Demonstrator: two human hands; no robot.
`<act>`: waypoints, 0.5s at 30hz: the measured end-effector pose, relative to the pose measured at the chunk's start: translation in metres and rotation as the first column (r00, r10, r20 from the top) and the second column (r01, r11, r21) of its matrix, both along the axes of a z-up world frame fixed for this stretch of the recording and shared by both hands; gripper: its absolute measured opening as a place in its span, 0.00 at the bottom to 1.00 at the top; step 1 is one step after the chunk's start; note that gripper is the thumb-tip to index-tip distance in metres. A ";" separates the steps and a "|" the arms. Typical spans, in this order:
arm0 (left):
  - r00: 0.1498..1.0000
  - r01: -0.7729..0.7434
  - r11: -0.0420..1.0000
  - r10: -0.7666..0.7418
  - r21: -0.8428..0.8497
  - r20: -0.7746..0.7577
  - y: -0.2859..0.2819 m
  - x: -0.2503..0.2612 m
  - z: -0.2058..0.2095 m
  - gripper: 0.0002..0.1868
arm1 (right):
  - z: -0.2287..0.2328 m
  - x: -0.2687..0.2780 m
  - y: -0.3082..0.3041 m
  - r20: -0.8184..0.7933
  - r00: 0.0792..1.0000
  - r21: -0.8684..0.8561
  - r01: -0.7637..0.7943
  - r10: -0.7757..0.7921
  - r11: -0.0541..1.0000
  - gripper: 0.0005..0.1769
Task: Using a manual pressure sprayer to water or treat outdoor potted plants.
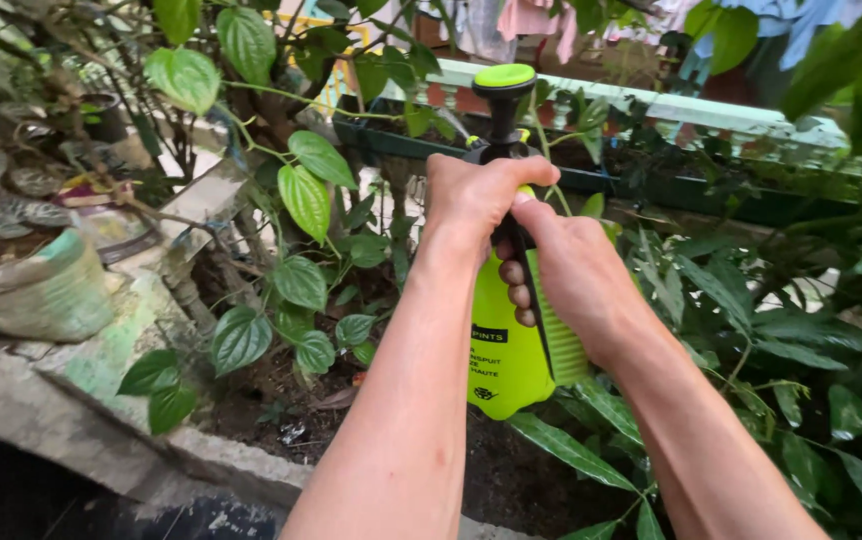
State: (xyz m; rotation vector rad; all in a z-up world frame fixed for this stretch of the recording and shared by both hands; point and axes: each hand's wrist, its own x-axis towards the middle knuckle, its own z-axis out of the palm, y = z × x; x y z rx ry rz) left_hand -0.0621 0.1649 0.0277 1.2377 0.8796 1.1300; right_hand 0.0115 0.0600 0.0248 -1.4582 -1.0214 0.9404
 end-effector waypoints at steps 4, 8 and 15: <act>0.995 -0.099 0.993 0.097 0.065 0.023 0.006 -0.024 -0.005 0.13 | -0.001 -0.016 0.012 0.008 0.998 -0.038 -0.059 0.059 0.998 0.27; 0.984 -0.179 0.969 0.180 0.170 0.012 0.015 -0.046 -0.015 0.15 | -0.007 -0.032 0.019 -0.055 0.992 -0.079 -0.119 0.115 0.990 0.29; 0.994 -0.097 0.988 0.101 0.119 -0.030 0.015 -0.068 -0.013 0.16 | -0.018 -0.041 0.029 -0.112 0.969 -0.031 -0.223 0.219 0.974 0.24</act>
